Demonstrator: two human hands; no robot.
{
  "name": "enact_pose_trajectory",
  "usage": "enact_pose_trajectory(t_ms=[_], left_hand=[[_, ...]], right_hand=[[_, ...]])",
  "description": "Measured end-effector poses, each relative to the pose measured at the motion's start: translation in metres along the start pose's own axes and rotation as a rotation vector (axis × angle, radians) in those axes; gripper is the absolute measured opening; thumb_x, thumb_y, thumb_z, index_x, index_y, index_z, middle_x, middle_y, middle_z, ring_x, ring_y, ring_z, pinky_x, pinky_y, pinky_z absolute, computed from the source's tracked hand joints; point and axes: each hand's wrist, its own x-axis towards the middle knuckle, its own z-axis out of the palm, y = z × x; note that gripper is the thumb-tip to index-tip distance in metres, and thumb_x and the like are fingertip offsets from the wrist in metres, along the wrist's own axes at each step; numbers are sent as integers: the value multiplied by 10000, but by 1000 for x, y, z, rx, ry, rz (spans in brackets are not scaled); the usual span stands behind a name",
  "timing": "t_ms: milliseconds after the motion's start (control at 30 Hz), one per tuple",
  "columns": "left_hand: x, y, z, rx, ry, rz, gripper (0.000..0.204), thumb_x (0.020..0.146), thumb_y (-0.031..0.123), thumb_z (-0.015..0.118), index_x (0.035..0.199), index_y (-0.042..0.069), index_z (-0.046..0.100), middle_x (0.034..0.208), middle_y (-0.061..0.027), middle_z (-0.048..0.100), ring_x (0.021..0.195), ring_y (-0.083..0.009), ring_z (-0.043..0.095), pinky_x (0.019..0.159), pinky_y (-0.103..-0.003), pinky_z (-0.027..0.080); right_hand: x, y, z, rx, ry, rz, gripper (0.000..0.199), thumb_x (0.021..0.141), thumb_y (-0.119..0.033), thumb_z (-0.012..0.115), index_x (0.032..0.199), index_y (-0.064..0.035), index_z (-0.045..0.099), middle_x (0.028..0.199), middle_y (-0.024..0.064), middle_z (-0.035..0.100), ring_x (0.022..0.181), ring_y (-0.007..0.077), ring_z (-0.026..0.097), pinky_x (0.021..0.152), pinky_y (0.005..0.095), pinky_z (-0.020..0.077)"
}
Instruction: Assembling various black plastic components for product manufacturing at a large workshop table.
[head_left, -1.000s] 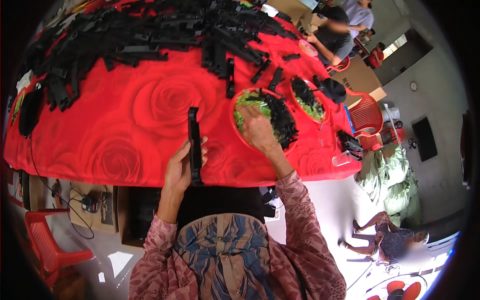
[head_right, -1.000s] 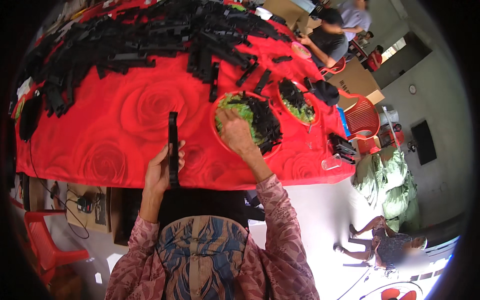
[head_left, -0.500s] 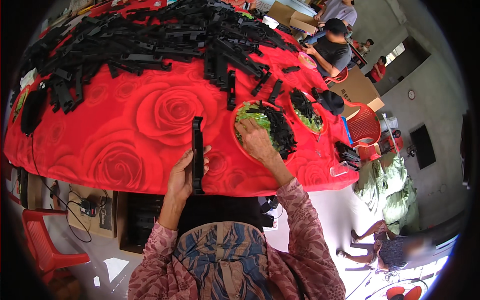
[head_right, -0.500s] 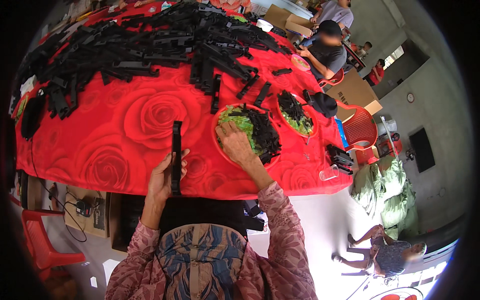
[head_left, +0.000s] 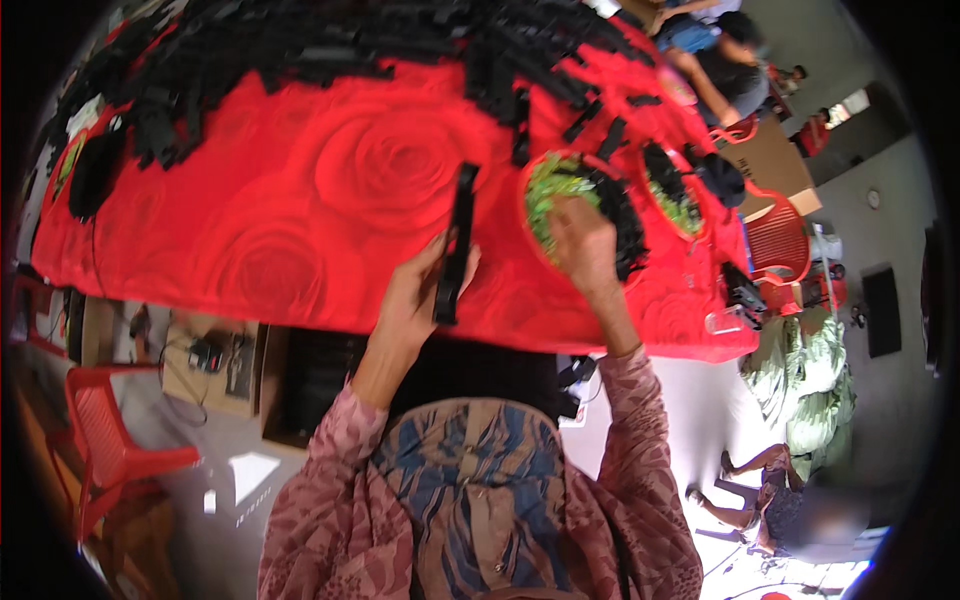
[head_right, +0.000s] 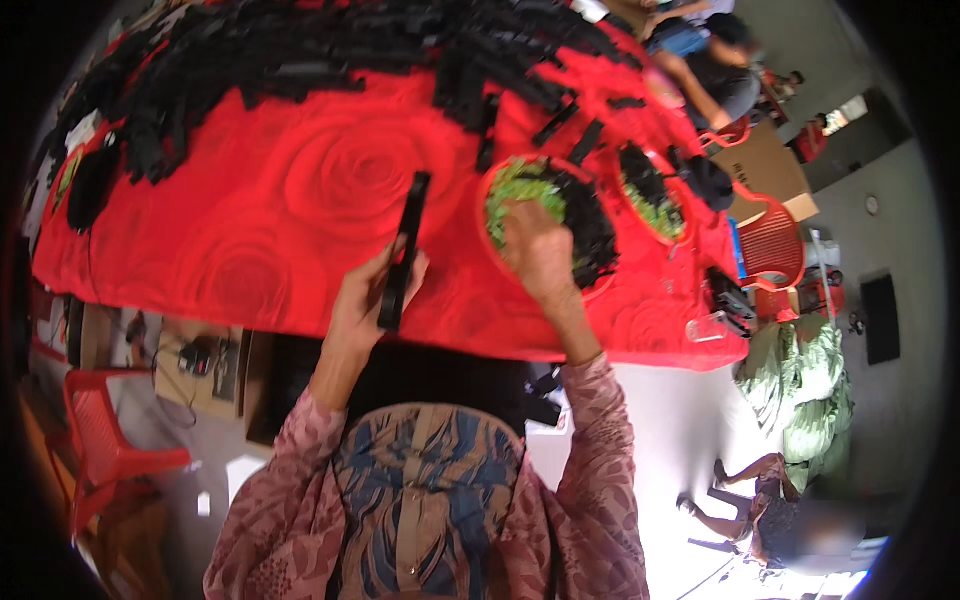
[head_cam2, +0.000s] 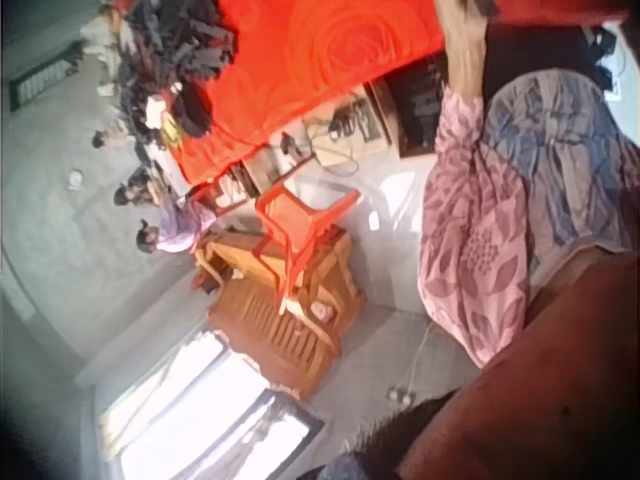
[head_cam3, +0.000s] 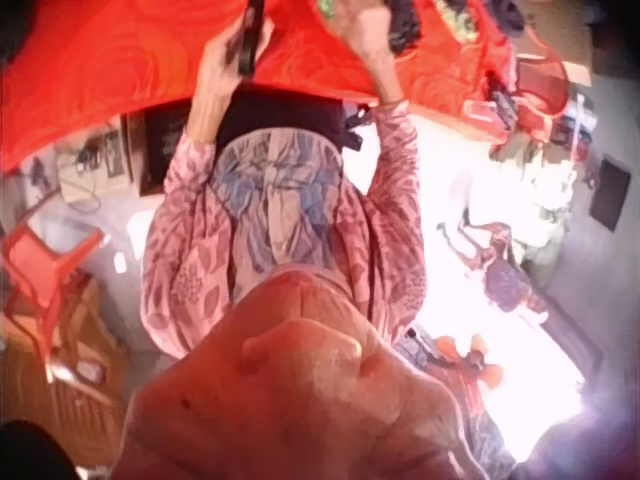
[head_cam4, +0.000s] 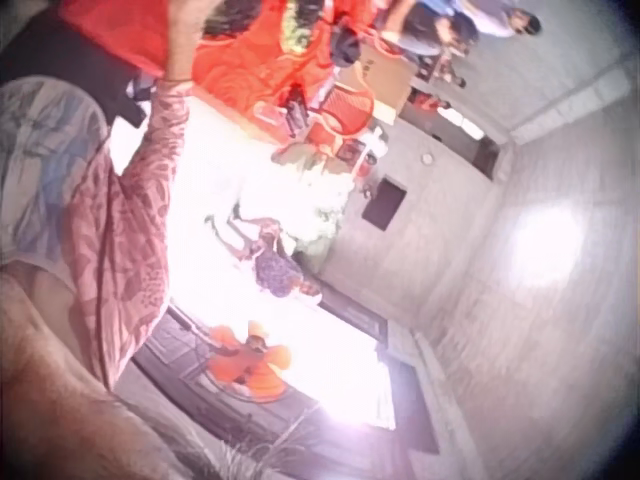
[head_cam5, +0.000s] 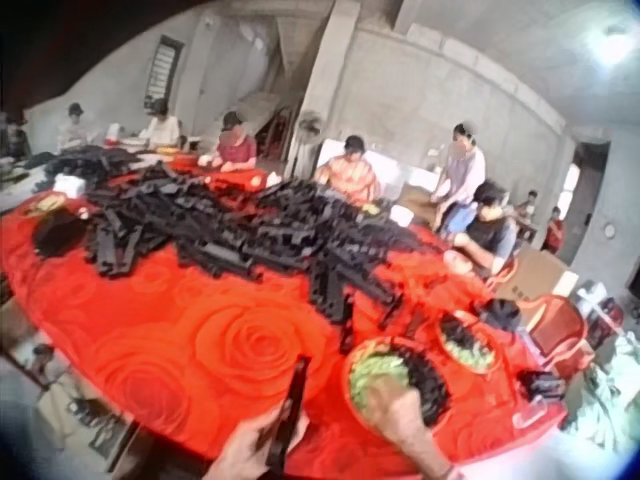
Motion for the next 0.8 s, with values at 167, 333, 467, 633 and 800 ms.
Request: enact_pose_trajectory(t_ms=[167,333,467,633,800], left_hand=[[13,2,-16,-107,-155,-130,359,966,140,567,1267,-45,508,1283,-202,541,1001,-281,590,842,-357,564],[5,-1,-14,56,-189,-67,374,983,154,537,1306,-27,485,1319,-212,522,1031,-283,592,862,-363,570],[-10,-8,1,69,-156,-23,377,990,142,518,1333,-6,468,1338,-216,507,1032,-285,607,909,-376,561],[-16,-17,-9,199,-211,31,393,974,161,558,1334,30,471,1207,-155,586,991,-256,643,879,-343,570],[-12,-19,-20,245,-199,19,359,973,174,563,1296,33,495,1096,-117,621,927,-240,657,791,-329,589]], right_hand=[[-7,-27,-3,860,117,664,98,848,58,662,926,10,627,825,54,674,715,118,641,633,230,507],[0,-51,-16,1090,70,702,92,866,61,651,948,27,627,853,99,674,740,142,656,620,241,516],[4,-66,-23,1176,69,673,95,875,65,638,966,40,626,907,122,683,775,159,667,640,251,526],[7,-84,-29,1214,54,635,112,881,75,626,989,44,624,957,138,686,818,166,672,664,255,533],[9,-94,-23,1195,91,570,152,878,86,623,1023,45,612,937,122,687,813,154,672,694,245,536]])
